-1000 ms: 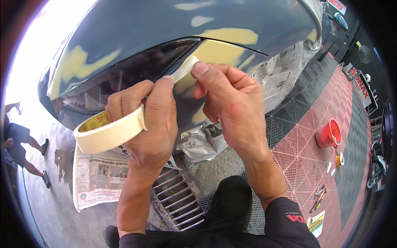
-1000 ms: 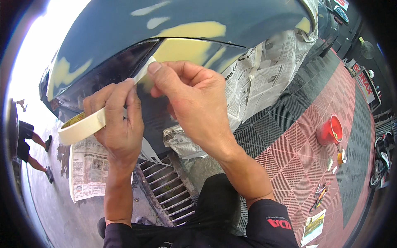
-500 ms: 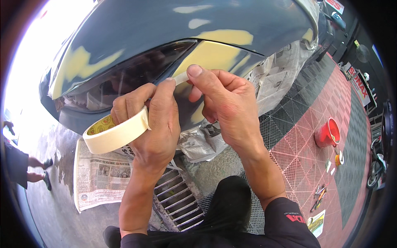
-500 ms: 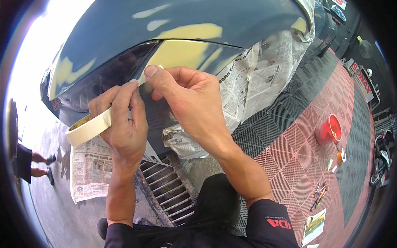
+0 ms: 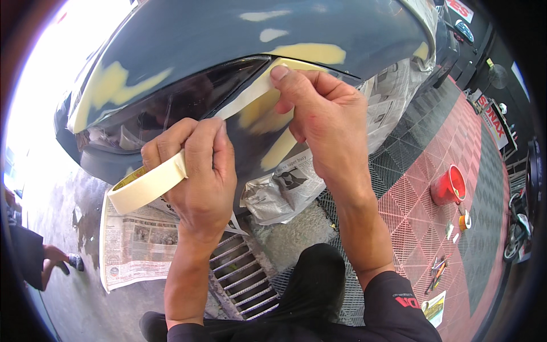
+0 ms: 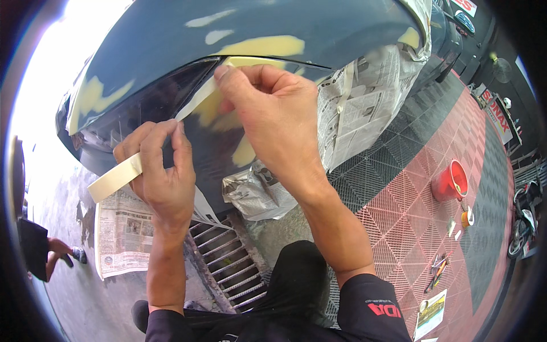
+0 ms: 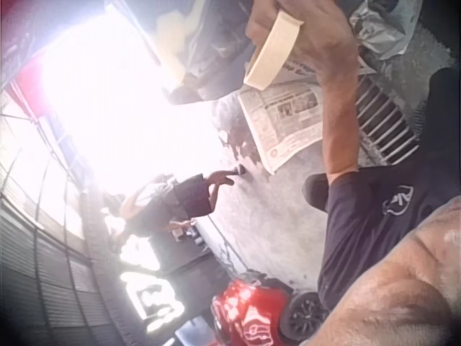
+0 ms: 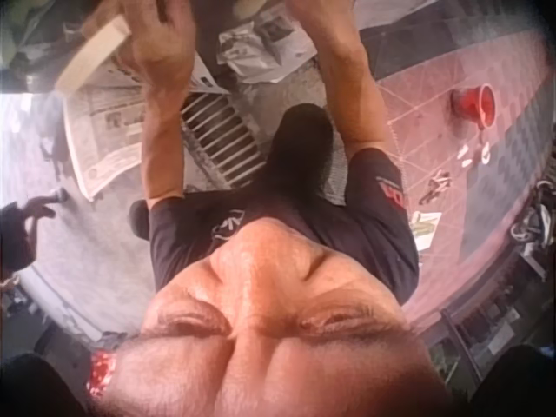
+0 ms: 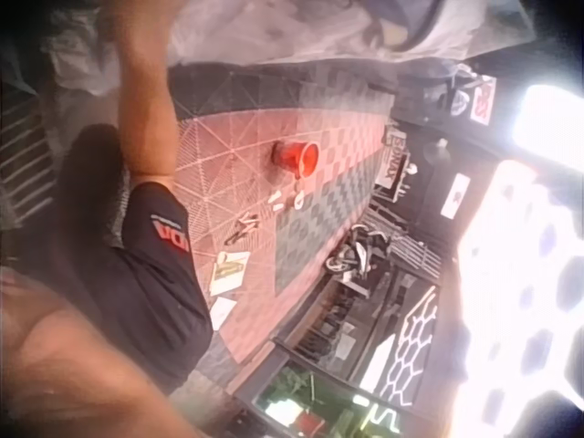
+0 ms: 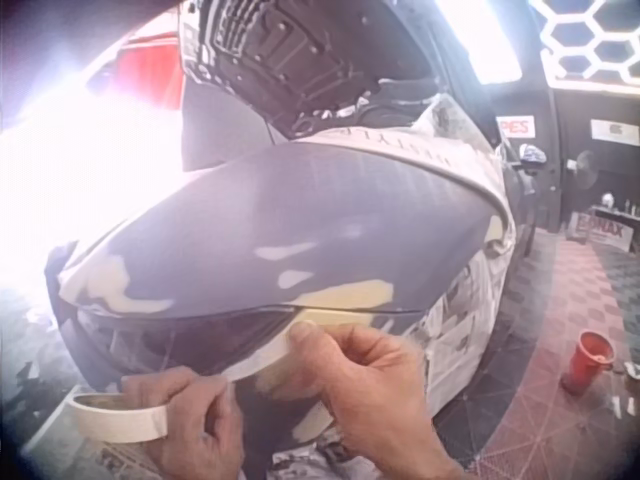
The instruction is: The person tapes newspaper sheets onto the front of a car using masking tape. They place and smooth the paper over the hood and bumper, then apply tape along the edges to secure the coverage.
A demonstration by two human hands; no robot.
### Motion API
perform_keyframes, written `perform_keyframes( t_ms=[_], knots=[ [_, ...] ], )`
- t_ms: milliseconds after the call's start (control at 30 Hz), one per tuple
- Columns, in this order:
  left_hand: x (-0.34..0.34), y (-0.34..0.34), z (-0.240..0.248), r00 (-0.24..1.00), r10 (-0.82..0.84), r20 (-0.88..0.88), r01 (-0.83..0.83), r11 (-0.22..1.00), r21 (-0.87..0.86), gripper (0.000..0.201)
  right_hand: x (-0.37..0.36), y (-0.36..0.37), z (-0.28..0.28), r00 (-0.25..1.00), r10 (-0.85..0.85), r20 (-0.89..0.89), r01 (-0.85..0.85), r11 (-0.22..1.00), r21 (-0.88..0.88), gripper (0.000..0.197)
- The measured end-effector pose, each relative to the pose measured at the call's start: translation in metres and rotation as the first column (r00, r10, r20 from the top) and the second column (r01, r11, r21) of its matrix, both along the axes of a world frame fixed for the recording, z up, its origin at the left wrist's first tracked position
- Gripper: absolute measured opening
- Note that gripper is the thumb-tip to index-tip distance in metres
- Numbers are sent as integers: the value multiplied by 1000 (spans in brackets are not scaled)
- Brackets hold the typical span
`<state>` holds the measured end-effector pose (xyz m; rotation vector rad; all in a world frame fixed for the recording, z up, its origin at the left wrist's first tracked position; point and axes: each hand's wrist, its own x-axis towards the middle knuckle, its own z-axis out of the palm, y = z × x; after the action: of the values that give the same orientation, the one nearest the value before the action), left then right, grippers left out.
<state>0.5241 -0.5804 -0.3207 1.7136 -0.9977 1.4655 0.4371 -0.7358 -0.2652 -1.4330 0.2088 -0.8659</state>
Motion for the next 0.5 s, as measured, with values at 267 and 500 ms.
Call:
perform_keyframes(
  t_ms=[267,500],
  knots=[
    [2,12,-8,999,-44,-17,45,996,74,34,3,-7,-1,999,-21,-49,19,999,-39,31],
    [5,14,-8,1000,-19,-24,21,996,83,40,9,3,1,995,-92,-26,90,994,-67,28]
  ],
)
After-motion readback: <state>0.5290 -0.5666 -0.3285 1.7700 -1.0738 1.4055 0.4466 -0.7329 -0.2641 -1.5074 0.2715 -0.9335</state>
